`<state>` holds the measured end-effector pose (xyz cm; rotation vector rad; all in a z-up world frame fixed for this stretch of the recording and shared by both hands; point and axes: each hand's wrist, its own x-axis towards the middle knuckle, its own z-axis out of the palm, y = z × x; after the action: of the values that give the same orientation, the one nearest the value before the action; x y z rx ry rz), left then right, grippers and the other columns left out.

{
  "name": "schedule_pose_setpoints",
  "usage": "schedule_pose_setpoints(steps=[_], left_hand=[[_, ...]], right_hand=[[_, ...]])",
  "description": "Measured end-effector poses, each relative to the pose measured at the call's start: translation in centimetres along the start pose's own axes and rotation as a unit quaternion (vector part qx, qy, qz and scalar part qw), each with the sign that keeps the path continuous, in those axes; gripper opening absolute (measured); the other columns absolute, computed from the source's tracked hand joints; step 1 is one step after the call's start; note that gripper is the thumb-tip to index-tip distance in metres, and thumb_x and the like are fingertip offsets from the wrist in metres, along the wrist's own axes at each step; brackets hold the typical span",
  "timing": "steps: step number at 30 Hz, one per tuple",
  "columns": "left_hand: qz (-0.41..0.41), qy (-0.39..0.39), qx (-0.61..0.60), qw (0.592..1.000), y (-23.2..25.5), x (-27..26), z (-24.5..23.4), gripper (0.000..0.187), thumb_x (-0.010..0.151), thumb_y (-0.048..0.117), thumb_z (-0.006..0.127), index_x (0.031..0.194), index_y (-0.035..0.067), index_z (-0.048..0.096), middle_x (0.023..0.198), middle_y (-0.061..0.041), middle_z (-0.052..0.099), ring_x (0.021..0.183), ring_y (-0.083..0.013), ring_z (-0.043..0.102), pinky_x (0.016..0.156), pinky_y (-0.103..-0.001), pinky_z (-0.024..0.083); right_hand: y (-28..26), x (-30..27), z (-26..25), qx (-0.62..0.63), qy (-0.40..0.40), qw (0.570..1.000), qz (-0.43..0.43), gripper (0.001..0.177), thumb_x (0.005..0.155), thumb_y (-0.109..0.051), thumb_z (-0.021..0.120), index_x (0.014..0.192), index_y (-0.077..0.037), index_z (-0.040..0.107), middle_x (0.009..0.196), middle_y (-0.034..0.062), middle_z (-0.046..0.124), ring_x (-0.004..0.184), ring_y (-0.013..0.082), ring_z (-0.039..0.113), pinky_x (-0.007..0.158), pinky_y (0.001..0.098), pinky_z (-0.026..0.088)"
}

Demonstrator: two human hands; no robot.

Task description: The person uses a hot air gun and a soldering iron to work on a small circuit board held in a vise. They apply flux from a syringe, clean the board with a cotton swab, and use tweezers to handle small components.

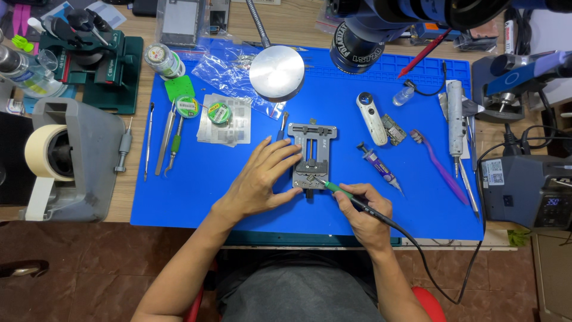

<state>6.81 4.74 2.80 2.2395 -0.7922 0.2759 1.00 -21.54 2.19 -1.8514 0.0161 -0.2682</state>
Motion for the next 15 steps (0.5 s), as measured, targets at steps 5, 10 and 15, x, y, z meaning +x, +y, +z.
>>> schedule_pose_setpoints(steps=[5, 10, 15], left_hand=[[0.0, 0.002, 0.0, 1.0, 0.1, 0.02, -0.06, 0.066, 0.085, 0.037, 0.086, 0.142, 0.011, 0.065, 0.148, -0.008, 0.063, 0.145, -0.0312, 0.051, 0.127, -0.056, 0.027], [-0.003, 0.001, -0.002, 1.0, 0.09, -0.01, 0.02, 0.066, 0.085, 0.037, 0.086, 0.142, 0.012, 0.064, 0.149, -0.008, 0.062, 0.146, -0.0309, 0.05, 0.128, -0.056, 0.027], [-0.003, -0.001, 0.003, 1.0, 0.13, 0.02, 0.0, 0.067, 0.085, 0.037, 0.085, 0.143, 0.012, 0.063, 0.149, -0.007, 0.062, 0.146, -0.03, 0.05, 0.128, -0.055, 0.027]], right_hand=[[-0.15, 0.04, 0.1, 0.002, -0.002, 1.0, 0.002, 0.017, 0.085, -0.008, 0.088, 0.096, 0.002, 0.08, 0.086, 0.0181, 0.081, 0.081, 0.0221, 0.078, 0.066, 0.0355, 0.062], [-0.41, 0.09, 0.15, -0.01, -0.005, 1.0, -0.005, 0.017, 0.085, -0.009, 0.088, 0.097, 0.002, 0.081, 0.083, 0.0178, 0.081, 0.08, 0.0232, 0.079, 0.065, 0.0352, 0.062], [-0.64, 0.06, 0.22, -0.004, -0.007, 1.0, 0.0, 0.017, 0.087, -0.01, 0.087, 0.099, 0.0, 0.081, 0.079, 0.018, 0.08, 0.078, 0.021, 0.077, 0.064, 0.0351, 0.062]])
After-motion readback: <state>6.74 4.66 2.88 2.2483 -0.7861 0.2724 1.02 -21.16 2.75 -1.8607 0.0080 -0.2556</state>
